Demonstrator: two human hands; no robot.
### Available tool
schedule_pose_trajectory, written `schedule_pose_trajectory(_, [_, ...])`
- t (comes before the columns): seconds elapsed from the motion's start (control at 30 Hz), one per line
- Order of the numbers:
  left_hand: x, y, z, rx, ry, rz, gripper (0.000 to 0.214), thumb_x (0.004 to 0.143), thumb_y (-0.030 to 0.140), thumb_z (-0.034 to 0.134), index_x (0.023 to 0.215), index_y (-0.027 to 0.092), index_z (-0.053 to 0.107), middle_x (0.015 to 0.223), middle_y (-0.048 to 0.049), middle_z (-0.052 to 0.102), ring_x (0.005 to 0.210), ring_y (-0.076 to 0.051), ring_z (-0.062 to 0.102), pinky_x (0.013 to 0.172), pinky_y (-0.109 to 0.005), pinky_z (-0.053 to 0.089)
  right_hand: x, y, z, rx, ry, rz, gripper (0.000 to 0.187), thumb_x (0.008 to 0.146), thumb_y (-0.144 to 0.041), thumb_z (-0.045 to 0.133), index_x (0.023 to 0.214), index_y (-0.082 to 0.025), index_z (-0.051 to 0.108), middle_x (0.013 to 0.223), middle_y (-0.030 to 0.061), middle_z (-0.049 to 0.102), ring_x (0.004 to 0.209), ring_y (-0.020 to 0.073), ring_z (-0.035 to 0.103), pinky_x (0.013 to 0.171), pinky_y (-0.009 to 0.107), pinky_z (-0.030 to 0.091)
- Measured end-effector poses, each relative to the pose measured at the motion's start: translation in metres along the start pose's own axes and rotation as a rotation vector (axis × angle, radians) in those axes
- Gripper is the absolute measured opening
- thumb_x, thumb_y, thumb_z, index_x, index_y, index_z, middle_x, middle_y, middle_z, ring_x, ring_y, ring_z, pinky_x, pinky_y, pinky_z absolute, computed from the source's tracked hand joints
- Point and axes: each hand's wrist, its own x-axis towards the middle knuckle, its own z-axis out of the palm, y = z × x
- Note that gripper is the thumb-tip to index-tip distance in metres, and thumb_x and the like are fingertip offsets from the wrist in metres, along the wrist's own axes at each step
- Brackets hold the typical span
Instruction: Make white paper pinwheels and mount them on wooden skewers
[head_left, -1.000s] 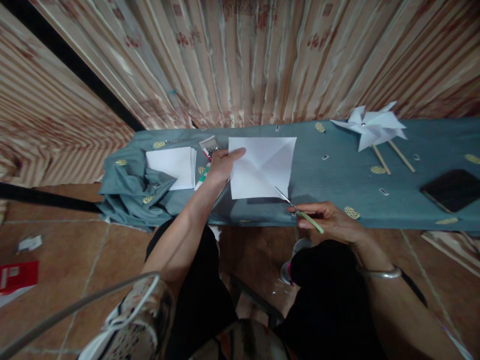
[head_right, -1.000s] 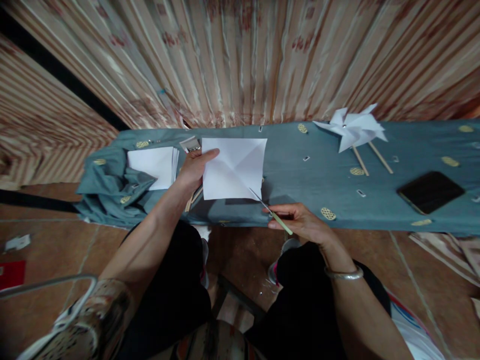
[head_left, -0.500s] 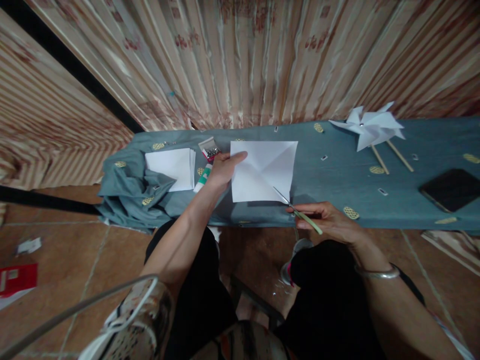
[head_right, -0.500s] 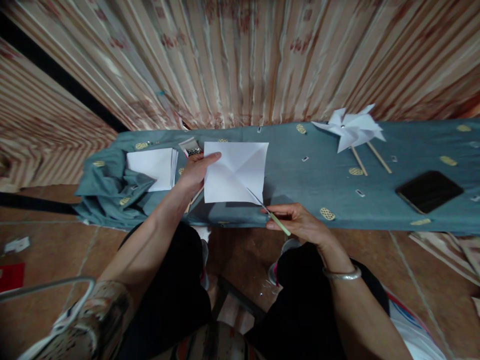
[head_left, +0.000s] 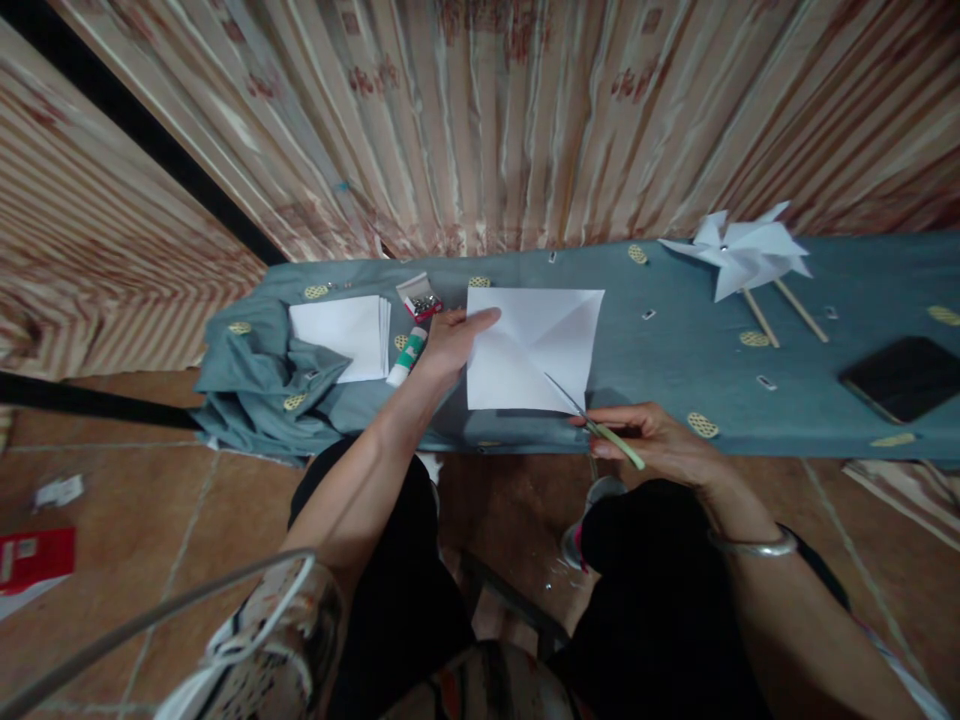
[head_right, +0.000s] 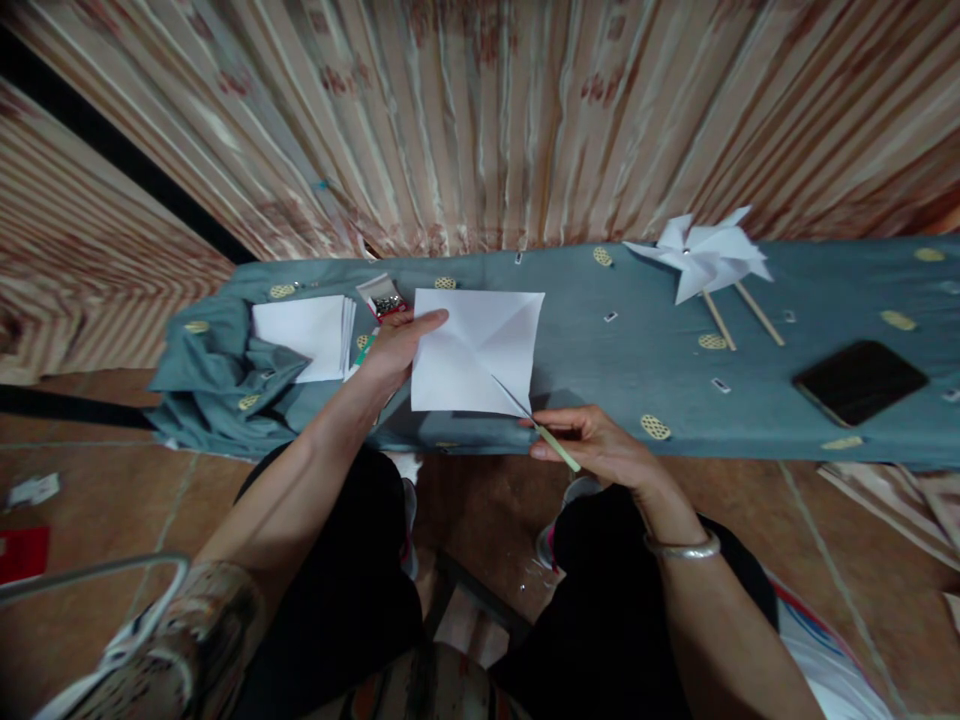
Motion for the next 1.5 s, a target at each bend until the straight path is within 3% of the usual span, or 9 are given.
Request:
schedule_pose_trajectory(0.17, [-0.0024,-0.0007,0.0021,-0.006,0.001,-0.013,0.044,0.046,0.044,0.089,0.074,0.012,0.074,0.071,-0.0064,0.075,0.063,-0.021,0.068,0.061,-0.030,0.052,0.0013,0.0034,0.0002,0.024,-0.014,-0.006,0.054,0.058,-0.049,0.088,0.101,-0.017,0.080,0.071,0.0010,0.066,0.063,0.0109,0.055,0.060,0.026,0.048])
schedule_pose_trajectory(0.5, [-0.0009,-0.0013,0.0014,-0.001,0.009,-0.020,0.041,0.050,0.042,0.087,0.076,0.012,0.074,0.072,-0.0060,0.076,0.065,-0.022,0.070,0.063,-0.031,0.054,0.0023,0.0036,0.0000,0.029,-0.023,-0.038,0.054,0.060,-0.050,0.087,0.101,-0.016,0.080,0.065,-0.0012,0.061,0.058,0.0089,0.050,0.055,0.025,0.045])
schedule_pose_trajectory(0.77, [-0.0009,-0.0022,-0.0002,-0.003,-0.003,-0.016,0.040,0.050,0.040,0.088,0.075,0.012,0.074,0.072,-0.0071,0.076,0.064,-0.022,0.070,0.062,-0.030,0.054,0.0025,0.0053,-0.0006,0.031,0.000,0.002,0.056,0.056,-0.051,0.088,0.099,-0.017,0.080,0.069,0.0008,0.065,0.060,0.0104,0.054,0.055,0.025,0.046])
schedule_pose_trajectory(1.07, [-0.0011,-0.0072,0.0003,0.051,-0.068,-0.036,0.028,0.063,0.038,0.080,0.076,0.014,0.073,0.072,-0.0075,0.075,0.069,-0.024,0.071,0.068,-0.035,0.056,0.0036,0.0037,-0.0010,-0.003,-0.046,-0.039,0.051,0.058,-0.053,0.087,0.095,-0.018,0.080,0.080,0.0024,0.069,0.068,0.0119,0.057,0.061,0.024,0.048])
schedule_pose_trajectory(1.3, [-0.0013,-0.0066,-0.0008,0.028,-0.059,-0.033,0.032,0.060,0.039,0.083,0.077,0.014,0.074,0.073,-0.0081,0.075,0.068,-0.025,0.071,0.069,-0.036,0.056,0.0033,0.0052,0.0000,0.006,-0.034,-0.040,0.053,0.058,-0.054,0.086,0.094,-0.016,0.080,0.069,0.0010,0.064,0.059,0.0099,0.050,0.052,0.023,0.043])
schedule_pose_trajectory(1.5, [-0.0037,-0.0078,0.0009,0.015,-0.053,-0.048,0.030,0.059,0.038,0.083,0.074,0.015,0.073,0.071,-0.0075,0.074,0.067,-0.025,0.071,0.067,-0.036,0.055,0.0029,-0.0010,0.0025,0.000,-0.026,-0.034,0.053,0.055,-0.054,0.087,0.094,-0.017,0.080,0.074,0.0030,0.069,0.065,0.0134,0.057,0.059,0.026,0.049])
